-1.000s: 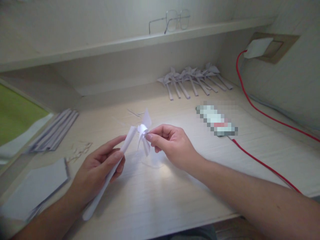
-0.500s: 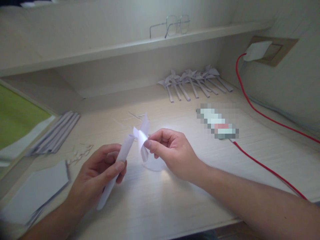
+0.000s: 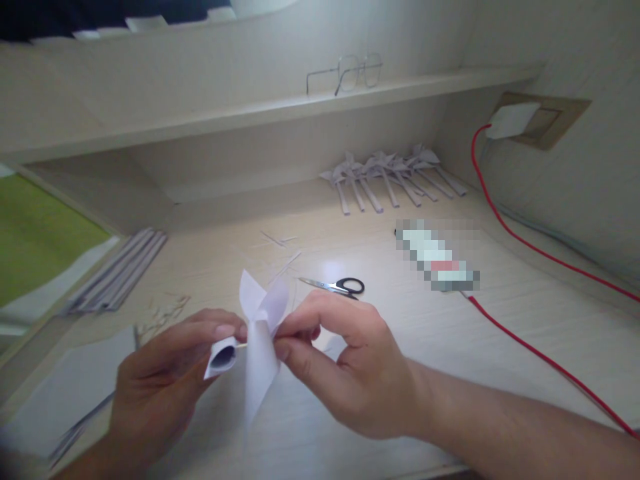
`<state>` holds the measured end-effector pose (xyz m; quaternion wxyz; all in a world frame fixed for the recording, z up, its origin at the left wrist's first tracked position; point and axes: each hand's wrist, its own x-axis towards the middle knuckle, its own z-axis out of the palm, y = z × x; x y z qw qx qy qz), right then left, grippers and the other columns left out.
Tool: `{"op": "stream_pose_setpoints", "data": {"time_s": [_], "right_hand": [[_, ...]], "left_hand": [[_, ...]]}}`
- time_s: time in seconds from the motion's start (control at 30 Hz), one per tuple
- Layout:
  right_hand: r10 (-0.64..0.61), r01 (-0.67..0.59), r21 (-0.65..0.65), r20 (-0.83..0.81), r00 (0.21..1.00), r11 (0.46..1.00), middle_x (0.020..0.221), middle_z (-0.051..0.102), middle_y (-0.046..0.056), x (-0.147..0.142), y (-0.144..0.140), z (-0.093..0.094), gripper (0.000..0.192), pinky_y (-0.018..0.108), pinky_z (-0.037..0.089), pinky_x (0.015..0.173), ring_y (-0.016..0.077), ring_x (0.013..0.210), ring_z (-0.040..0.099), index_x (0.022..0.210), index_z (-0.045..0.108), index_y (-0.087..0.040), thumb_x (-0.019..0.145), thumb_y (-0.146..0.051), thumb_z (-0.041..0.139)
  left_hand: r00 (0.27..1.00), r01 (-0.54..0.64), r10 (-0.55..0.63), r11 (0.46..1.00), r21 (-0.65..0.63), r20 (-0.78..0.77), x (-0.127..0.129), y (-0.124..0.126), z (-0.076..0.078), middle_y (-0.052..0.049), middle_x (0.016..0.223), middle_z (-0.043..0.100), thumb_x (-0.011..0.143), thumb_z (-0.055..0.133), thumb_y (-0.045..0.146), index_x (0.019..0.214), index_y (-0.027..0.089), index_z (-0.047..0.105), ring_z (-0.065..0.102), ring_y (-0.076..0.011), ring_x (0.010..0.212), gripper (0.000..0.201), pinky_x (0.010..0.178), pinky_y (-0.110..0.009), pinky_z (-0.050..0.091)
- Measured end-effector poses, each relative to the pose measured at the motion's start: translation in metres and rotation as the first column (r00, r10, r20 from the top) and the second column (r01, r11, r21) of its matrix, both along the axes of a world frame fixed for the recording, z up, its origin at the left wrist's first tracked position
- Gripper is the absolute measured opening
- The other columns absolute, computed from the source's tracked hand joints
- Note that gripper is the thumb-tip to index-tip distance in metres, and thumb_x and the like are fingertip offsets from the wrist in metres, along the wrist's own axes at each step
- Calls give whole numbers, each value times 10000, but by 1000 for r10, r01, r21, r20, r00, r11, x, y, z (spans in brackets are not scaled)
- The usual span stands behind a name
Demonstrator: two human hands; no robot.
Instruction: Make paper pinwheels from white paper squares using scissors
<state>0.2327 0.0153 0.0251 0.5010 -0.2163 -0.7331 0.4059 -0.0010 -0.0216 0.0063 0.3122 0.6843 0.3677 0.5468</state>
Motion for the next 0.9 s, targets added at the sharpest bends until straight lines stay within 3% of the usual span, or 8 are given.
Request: {"op": "stream_pose_setpoints", "data": {"time_s": [0.17,0.27,0.47,0.9], "right_hand": [[-27,24,109,27,999,994,841,719,18,0,2,1,170,272,538,679,143,744,669,970,664,-214,898,-61,647],[-54,46,137,57,997,989,841,725,14,0,3,0,181,268,541,681,142,739,678,977,657,-227,895,-66,656],[-58,45,172,71,996,984,859,727,20,1,3,-2,173,253,540,687,134,747,681,996,648,-220,904,-73,651],[42,-49,94,69,997,994,801,694,29,-1,3,-4,153,324,537,657,173,719,657,1011,649,-230,929,-104,620]], "left_hand": [[998,-57,57,998,-37,-19,1,-1,1,-29,998,780,873,708,75,1089,316,788,716,-193,939,334,819,-301,572],[996,-94,93,991,-93,-12,1,-2,2,-20,992,790,865,728,104,1054,355,804,720,-206,943,323,831,-320,577],[995,-104,104,990,-91,2,1,-2,1,-26,972,793,849,751,124,1047,359,812,719,-208,921,312,806,-320,582],[999,-39,38,993,-114,-11,3,1,0,-7,1038,782,839,749,85,1072,388,802,715,-195,937,386,805,-294,582]]}}
